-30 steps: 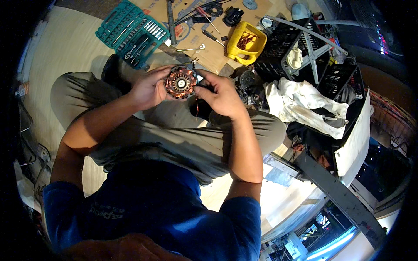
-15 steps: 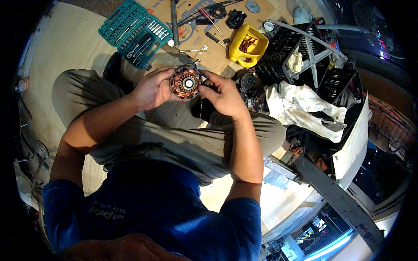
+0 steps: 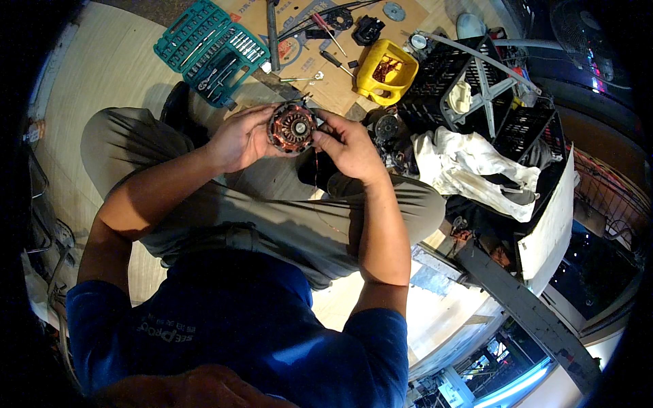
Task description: The person sits on the floor and handles an electric motor stator, using a pair of pliers to pull and cut wires from the copper windings.
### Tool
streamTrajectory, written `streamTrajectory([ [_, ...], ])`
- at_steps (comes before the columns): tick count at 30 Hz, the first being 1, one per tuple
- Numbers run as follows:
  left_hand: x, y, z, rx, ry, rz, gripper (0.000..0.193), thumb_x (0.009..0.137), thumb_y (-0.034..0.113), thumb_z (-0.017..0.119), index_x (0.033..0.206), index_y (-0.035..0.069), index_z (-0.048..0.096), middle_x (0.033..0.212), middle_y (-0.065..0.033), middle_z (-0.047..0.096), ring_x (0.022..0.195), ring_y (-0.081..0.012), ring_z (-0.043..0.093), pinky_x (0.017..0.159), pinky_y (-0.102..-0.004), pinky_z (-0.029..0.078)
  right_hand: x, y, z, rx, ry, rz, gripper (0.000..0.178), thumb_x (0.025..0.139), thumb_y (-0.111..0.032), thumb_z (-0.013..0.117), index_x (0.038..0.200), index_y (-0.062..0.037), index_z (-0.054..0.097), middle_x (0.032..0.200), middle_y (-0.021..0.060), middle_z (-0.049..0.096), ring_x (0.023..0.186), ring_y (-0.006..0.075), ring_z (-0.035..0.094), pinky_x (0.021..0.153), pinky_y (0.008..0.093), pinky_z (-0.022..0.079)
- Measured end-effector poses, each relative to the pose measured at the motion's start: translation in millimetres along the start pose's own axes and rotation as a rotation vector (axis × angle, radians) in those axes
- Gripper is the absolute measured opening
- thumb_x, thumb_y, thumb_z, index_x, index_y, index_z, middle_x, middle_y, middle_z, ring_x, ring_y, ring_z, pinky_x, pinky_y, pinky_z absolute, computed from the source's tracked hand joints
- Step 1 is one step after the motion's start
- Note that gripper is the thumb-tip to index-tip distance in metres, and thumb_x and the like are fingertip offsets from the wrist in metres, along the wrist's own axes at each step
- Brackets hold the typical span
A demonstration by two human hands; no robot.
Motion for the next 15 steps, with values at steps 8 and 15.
streamTrajectory([
  [8, -0.4, 0.6, 0.6, -0.019, -0.006, -0.011, 0.04, 0.103, 0.022, 0.032, 0.135, 0.0, 0.043, 0.129, -0.0171, 0.055, 0.116, -0.0273, 0.058, 0.097, -0.0491, 0.049, -1.7, -4.9, 0.4, -0.027, -0.014, 0.007, 0.039, 0.094, -0.009, 0.059, 0.129, 0.0059, 0.052, 0.082, 0.0013, 0.062, 0.074, 0.0081, 0.055, 0.07, 0.0224, 0.045],
  [15, -1.7, 1.9, -2.5, -0.017, 0.012, -0.01, 0.038, 0.102, 0.019, 0.035, 0.134, -0.001, 0.043, 0.127, -0.0172, 0.056, 0.116, -0.0284, 0.058, 0.097, -0.0505, 0.049, 0.1, -1.1, 2.2, 0.065, 0.009, 0.002, 0.038, 0.096, -0.013, 0.056, 0.129, 0.0057, 0.052, 0.08, 0.0007, 0.061, 0.073, 0.0081, 0.056, 0.07, 0.0229, 0.046],
])
Point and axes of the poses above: each hand's wrist, its own x-axis towards the middle knuckle, its own z-axis out of the palm, y = z × x, the point moved 2 cm from there along x, towards the middle knuckle
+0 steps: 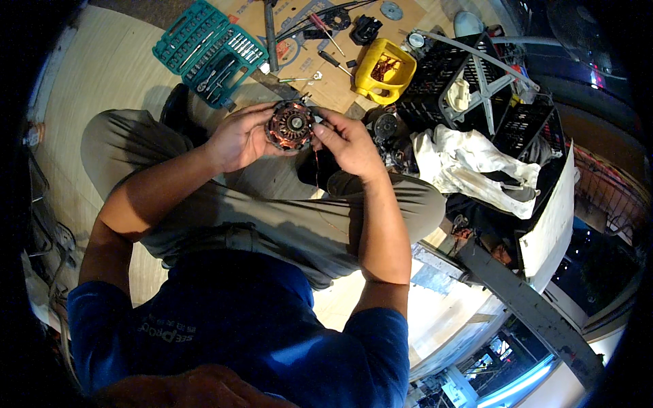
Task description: The person sits on the floor and handles an electric motor stator, using a pair of pliers to pull and cut wires from the copper windings.
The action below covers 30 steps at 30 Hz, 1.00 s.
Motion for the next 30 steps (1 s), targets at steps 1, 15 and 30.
streamTrajectory([
  [1, -1, 1, 1, -0.003, 0.014, 0.014, 0.038, 0.102, 0.019, 0.036, 0.134, -0.001, 0.043, 0.127, -0.0174, 0.056, 0.117, -0.029, 0.057, 0.098, -0.051, 0.049, 2, 2, -1, 0.06, 0.013, -0.014, 0.037, 0.097, -0.015, 0.055, 0.128, 0.0057, 0.053, 0.08, 0.0007, 0.061, 0.073, 0.0082, 0.056, 0.07, 0.0232, 0.046],
  [15, -4, 14, -12, 0.068, 0.108, 0.142, 0.045, 0.099, 0.03, 0.041, 0.131, -0.001, 0.044, 0.131, -0.0182, 0.054, 0.119, -0.0334, 0.055, 0.101, -0.0562, 0.043, 116, 144, -81, -1.032, 0.074, 0.158, 0.034, 0.086, -0.028, 0.057, 0.103, -0.0005, 0.067, 0.102, 0.0253, 0.066, 0.097, 0.0403, 0.063, 0.085, 0.0437, 0.05],
  [30, -9, 20, -16, -0.084, 0.293, 0.233, 0.036, 0.099, 0.021, 0.043, 0.128, 0.0, 0.049, 0.116, -0.0122, 0.062, 0.098, -0.0208, 0.065, 0.087, -0.0341, 0.053, 183, 284, 15, -1.033, -0.013, 0.368, 0.034, 0.083, -0.032, 0.057, 0.09, -0.0022, 0.071, 0.095, 0.0206, 0.069, 0.093, 0.0349, 0.066, 0.081, 0.0424, 0.053],
])
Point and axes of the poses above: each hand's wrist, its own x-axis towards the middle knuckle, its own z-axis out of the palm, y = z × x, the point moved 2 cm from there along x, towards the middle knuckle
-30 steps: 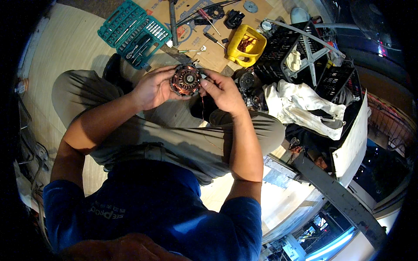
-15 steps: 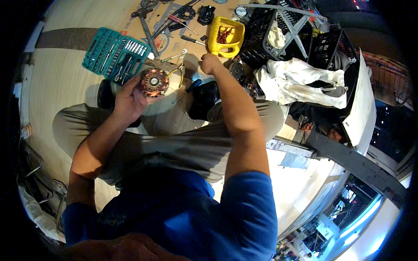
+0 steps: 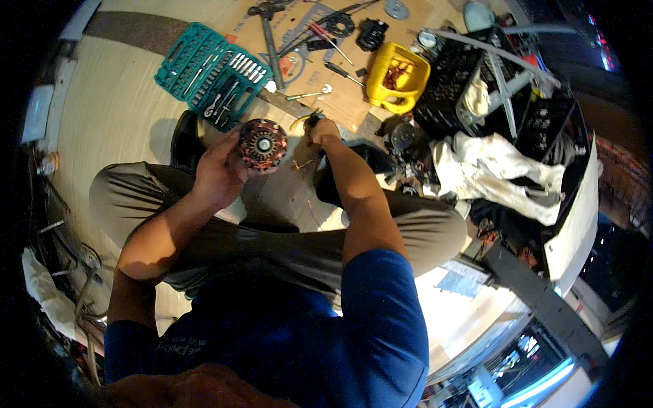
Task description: The person sits on the floor and handles an electric motor stator, using a pair of pliers to pull and cut wires from the copper windings.
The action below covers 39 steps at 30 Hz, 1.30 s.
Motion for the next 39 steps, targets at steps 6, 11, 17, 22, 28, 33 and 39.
streamTrajectory([
  [6, -6, 6, 0, 0.025, -0.047, 0.055, 0.036, 0.099, 0.019, 0.043, 0.128, -0.003, 0.048, 0.119, -0.0139, 0.06, 0.101, -0.0227, 0.065, 0.087, -0.0403, 0.054, -1, -32, -5, 0.201, 0.055, 0.207, 0.022, 0.078, -0.016, 0.06, 0.091, -0.003, 0.072, 0.102, 0.0182, 0.069, 0.098, 0.0315, 0.066, 0.085, 0.0377, 0.053],
  [11, -5, 10, 16, -0.035, -0.061, 0.023, 0.035, 0.1, 0.018, 0.042, 0.129, -0.002, 0.047, 0.121, -0.0149, 0.059, 0.107, -0.0264, 0.062, 0.09, -0.0486, 0.053, -8, 12, -63, 0.117, 0.237, 0.088, 0.025, 0.081, -0.018, 0.06, 0.099, -0.0022, 0.067, 0.093, 0.0208, 0.068, 0.091, 0.0362, 0.066, 0.08, 0.0407, 0.052],
  [17, 0, 0, 33, -0.006, -0.197, 0.013, 0.033, 0.101, 0.018, 0.04, 0.129, 0.0, 0.046, 0.123, -0.014, 0.057, 0.11, -0.0283, 0.061, 0.09, -0.0489, 0.053, -76, 64, -215, 0.662, 0.644, -0.334, 0.017, 0.094, -0.006, 0.056, 0.11, -0.0021, 0.061, 0.093, 0.0069, 0.067, 0.082, 0.0146, 0.062, 0.074, 0.0298, 0.052],
  [22, -5, -1, 42, 0.016, -0.18, 0.009, 0.034, 0.101, 0.019, 0.04, 0.13, 0.001, 0.045, 0.124, -0.0147, 0.057, 0.112, -0.0285, 0.06, 0.09, -0.0484, 0.053, -215, -20, -310, 1.245, 0.47, -0.39, 0.026, 0.093, -0.002, 0.057, 0.119, 0.0005, 0.059, 0.091, 0.001, 0.064, 0.074, 0.008, 0.055, 0.069, 0.0226, 0.047],
  [28, -1, -5, 52, 0.047, -0.31, 0.017, 0.035, 0.101, 0.02, 0.04, 0.13, 0.001, 0.045, 0.126, -0.0153, 0.056, 0.113, -0.0297, 0.06, 0.093, -0.0513, 0.051, -267, -62, -304, 1.665, 0.505, -0.42, 0.029, 0.091, -0.005, 0.062, 0.119, 0.0018, 0.061, 0.094, 0.0022, 0.066, 0.077, 0.0096, 0.059, 0.068, 0.0244, 0.049],
  [33, -5, -5, 61, 0.035, -0.218, 0.002, 0.036, 0.102, 0.019, 0.037, 0.132, 0.0, 0.042, 0.129, -0.0167, 0.054, 0.116, -0.0346, 0.057, 0.095, -0.0586, 0.048, -244, -66, -296, 1.322, 0.479, -0.338, 0.025, 0.09, -0.008, 0.065, 0.114, -0.0028, 0.066, 0.087, -0.0026, 0.066, 0.071, 0.0044, 0.055, 0.063, 0.0205, 0.045],
  [39, 0, -5, 54, 0.026, -0.281, 0.003, 0.038, 0.102, 0.018, 0.038, 0.134, -0.001, 0.04, 0.129, -0.0171, 0.053, 0.115, -0.0344, 0.058, 0.093, -0.0578, 0.049, -224, -88, -285, 1.1, 0.475, -0.34, 0.029, 0.094, -0.016, 0.061, 0.116, 0.0015, 0.064, 0.077, -0.0021, 0.061, 0.063, 0.0052, 0.051, 0.057, 0.0201, 0.041],
])
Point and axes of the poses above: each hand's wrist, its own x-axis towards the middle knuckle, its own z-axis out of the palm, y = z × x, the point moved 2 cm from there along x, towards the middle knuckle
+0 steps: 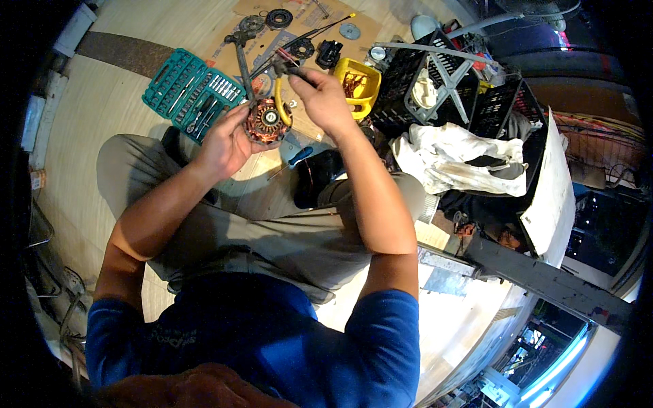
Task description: The person sits on the floor and handles an electric motor stator, using a pair of pliers to pull and cut wires from the copper windings.
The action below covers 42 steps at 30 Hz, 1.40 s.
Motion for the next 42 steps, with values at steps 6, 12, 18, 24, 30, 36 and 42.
streamTrajectory([
  [6, 2, 5, 0, 0.053, -0.046, 0.007, 0.038, 0.102, 0.018, 0.039, 0.136, 0.0, 0.04, 0.126, -0.0147, 0.055, 0.112, -0.0322, 0.059, 0.092, -0.0527, 0.051, -2, 15, 16, -0.221, -0.26, 0.045, 0.061, 0.093, -0.041, 0.058, 0.129, 0.0074, 0.05, 0.116, 0.0131, 0.06, 0.108, 0.0167, 0.053, 0.096, 0.0288, 0.041],
  [12, -1, 3, 2, 0.126, -0.05, -0.052, 0.044, 0.103, 0.021, 0.033, 0.143, 0.006, 0.033, 0.133, -0.0155, 0.052, 0.119, -0.0308, 0.056, 0.097, -0.0529, 0.048, -15, 1, 23, 0.173, -0.482, 0.116, 0.057, 0.088, -0.037, 0.067, 0.125, 0.0029, 0.054, 0.114, 0.0104, 0.062, 0.103, 0.0158, 0.057, 0.091, 0.0297, 0.046],
  [18, -2, 2, -4, 0.119, -0.182, -0.03, 0.05, 0.102, 0.025, 0.04, 0.146, 0.006, 0.027, 0.138, -0.0152, 0.046, 0.124, -0.0303, 0.052, 0.1, -0.0556, 0.045, -17, 2, 27, 0.405, -0.412, 0.157, 0.05, 0.091, -0.029, 0.065, 0.127, 0.0026, 0.051, 0.11, 0.0063, 0.062, 0.098, 0.0123, 0.057, 0.088, 0.0278, 0.047],
  [24, 3, 2, -8, 0.109, -0.252, 0.02, 0.062, 0.098, 0.035, 0.049, 0.148, 0.008, 0.024, 0.139, -0.0121, 0.045, 0.124, -0.0274, 0.05, 0.1, -0.0497, 0.045, -11, 1, 28, 0.307, -0.331, 0.014, 0.059, 0.089, -0.026, 0.068, 0.134, 0.0038, 0.045, 0.115, 0.0094, 0.061, 0.102, 0.0143, 0.057, 0.092, 0.0294, 0.046],
  [30, 5, 8, -8, 0.129, -0.312, -0.015, 0.07, 0.094, 0.043, 0.055, 0.148, 0.01, 0.024, 0.137, -0.0105, 0.046, 0.125, -0.027, 0.049, 0.099, -0.0461, 0.045, -13, -17, 18, 0.151, -0.26, -0.062, 0.069, 0.084, -0.018, 0.074, 0.139, 0.0048, 0.039, 0.114, 0.0082, 0.06, 0.105, 0.0142, 0.056, 0.093, 0.0283, 0.045],
  [36, 5, 16, -2, 0.083, -0.262, 0.123, 0.053, 0.099, 0.024, 0.051, 0.146, 0.013, 0.03, 0.137, -0.0074, 0.046, 0.123, -0.0224, 0.049, 0.095, -0.0445, 0.047, -26, -53, -17, -0.583, -0.074, -0.51, 0.061, 0.074, -0.008, 0.075, 0.13, -0.0076, 0.052, 0.11, 0.0132, 0.058, 0.102, 0.0293, 0.057, 0.091, 0.0359, 0.046],
  [42, 3, 22, -2, 0.122, -0.134, 0.192, 0.048, 0.099, 0.016, 0.051, 0.143, 0.015, 0.034, 0.13, -0.008, 0.051, 0.116, -0.0216, 0.053, 0.093, -0.0446, 0.048, -47, -64, -14, -1.138, -0.091, -0.697, 0.063, 0.062, -0.011, 0.08, 0.121, -0.0136, 0.059, 0.107, 0.0124, 0.055, 0.097, 0.0333, 0.053, 0.083, 0.043, 0.045],
])
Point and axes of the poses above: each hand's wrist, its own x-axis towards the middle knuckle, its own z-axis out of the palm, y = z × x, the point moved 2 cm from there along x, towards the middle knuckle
